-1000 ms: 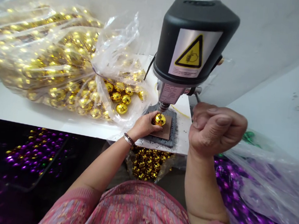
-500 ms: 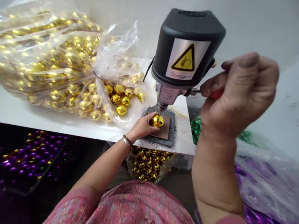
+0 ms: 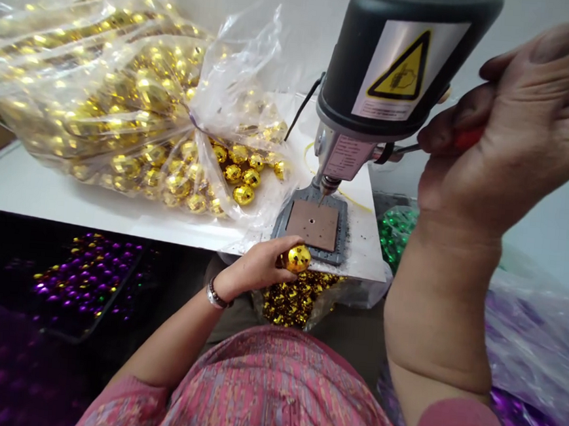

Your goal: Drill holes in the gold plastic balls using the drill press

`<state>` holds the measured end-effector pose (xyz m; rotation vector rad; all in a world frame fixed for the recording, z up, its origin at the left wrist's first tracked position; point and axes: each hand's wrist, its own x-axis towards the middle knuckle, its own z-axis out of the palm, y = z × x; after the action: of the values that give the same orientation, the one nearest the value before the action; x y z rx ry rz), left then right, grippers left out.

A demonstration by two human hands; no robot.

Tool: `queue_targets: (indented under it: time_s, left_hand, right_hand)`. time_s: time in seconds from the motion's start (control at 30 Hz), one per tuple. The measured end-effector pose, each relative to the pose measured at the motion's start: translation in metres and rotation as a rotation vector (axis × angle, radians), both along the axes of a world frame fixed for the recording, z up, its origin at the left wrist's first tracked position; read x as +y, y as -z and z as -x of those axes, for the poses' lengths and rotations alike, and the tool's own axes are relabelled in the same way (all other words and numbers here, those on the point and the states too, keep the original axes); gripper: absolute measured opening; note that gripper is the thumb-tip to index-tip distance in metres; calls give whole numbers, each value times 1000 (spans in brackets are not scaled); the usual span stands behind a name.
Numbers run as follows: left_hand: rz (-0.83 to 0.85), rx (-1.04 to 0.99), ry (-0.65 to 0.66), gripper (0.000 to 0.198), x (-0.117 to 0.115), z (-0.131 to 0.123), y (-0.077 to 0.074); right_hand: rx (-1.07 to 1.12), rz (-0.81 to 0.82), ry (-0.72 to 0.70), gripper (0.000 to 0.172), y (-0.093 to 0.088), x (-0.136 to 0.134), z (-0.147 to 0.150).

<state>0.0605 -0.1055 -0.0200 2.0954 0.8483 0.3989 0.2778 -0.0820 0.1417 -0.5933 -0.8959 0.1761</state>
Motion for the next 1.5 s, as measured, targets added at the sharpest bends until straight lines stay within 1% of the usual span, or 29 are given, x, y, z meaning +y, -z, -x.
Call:
queue_targets:
  time_s: [0.07, 0.1, 0.13, 0.17, 0.2, 0.27, 0.3, 0.33, 0.37, 0.4, 0.43, 0.47, 0.53, 0.63, 0.73, 0.8, 0.87, 0.93, 1.0, 1.03, 1.1, 1.17, 1.23, 1.33, 1.43, 1.5]
  left_hand:
    - [3, 73, 74, 72, -3, 6, 0]
    - [-2, 98, 84, 75, -1, 8, 0]
    - [-11, 113, 61, 74, 3, 10, -1]
    - [-27, 125, 2, 70, 10, 12, -2]
    - [-56, 138, -91, 62, 20, 13, -3]
    - [-159, 200, -339, 46, 48, 16, -7]
    - [-241, 252, -472, 40, 64, 17, -10]
    - [-316, 316, -576, 38, 80, 19, -13]
    - [-354, 405, -653, 39, 95, 20, -15]
    - [-344, 506, -691, 39, 108, 21, -17]
    - [-331, 556, -707, 39, 119, 21, -18]
    - [-312, 600, -706, 39, 127, 21, -18]
    - [-276, 644, -659, 38, 136, 19, -17]
    - [-261, 673, -522, 37, 133, 15, -12]
    - [-304, 668, -387, 55, 122, 15, -10]
    - [-310, 598, -378, 60, 114, 15, -11]
    - [-225, 400, -402, 60, 106, 13, -13]
    - [-11, 87, -376, 54, 98, 9, -14]
    - [301, -246, -319, 47, 90, 1, -12]
    - [464, -377, -294, 48, 87, -3, -10]
    - [727, -540, -274, 55, 81, -12, -6]
    - [870, -598, -286, 60, 77, -19, -2]
    - [922, -617, -323, 54, 75, -25, 1]
    - [931, -617, -349, 46, 74, -31, 3]
    - [868, -562, -341, 49, 74, -37, 1]
    - [773, -495, -343, 52, 73, -43, -2]
  right_hand:
    - [-10, 21, 6, 21, 0, -1, 0]
    - [-20, 31, 8, 21, 0, -1, 0]
    - [-28, 36, 12, 22, 1, -2, 0]
    - [-34, 40, 15, 22, 1, -3, 0]
    - [-38, 44, 18, 22, 2, -3, 0]
    - [-36, 46, 16, 22, 3, -4, 0]
    - [-33, 38, 10, 21, 3, -4, 0]
    - [-32, 27, 0, 21, 4, -4, 0]
    - [-37, 13, -8, 20, 5, -4, 0]
    - [-45, -3, -12, 21, 6, -3, 0]
    - [-56, -14, -12, 22, 7, -3, -1]
    - [-72, -25, -7, 24, 8, -2, -2]
    - [-100, -41, 5, 26, 10, -2, -3]
    - [-108, -59, -4, 21, 12, -2, -5]
    - [-113, -67, -20, 17, 14, -3, -6]
    - [-126, -63, -31, 18, 14, -3, -7]
    - [-130, -56, -32, 20, 14, -3, -7]
    - [-117, -53, -19, 25, 13, -3, -5]
    - [-96, -48, -12, 30, 12, -4, -4]
    - [-94, -40, -15, 32, 11, -5, -4]
    - [-115, -11, -17, 34, 10, -5, -5]
    - [-142, 14, -8, 36, 9, -3, -8]
    - [-149, 20, -2, 39, 9, -1, -11]
    - [-141, -3, -28, 39, 9, 2, -12]
    - [-134, -38, -69, 34, 8, 3, -11]
    - [-131, -52, -81, 32, 7, 2, -11]
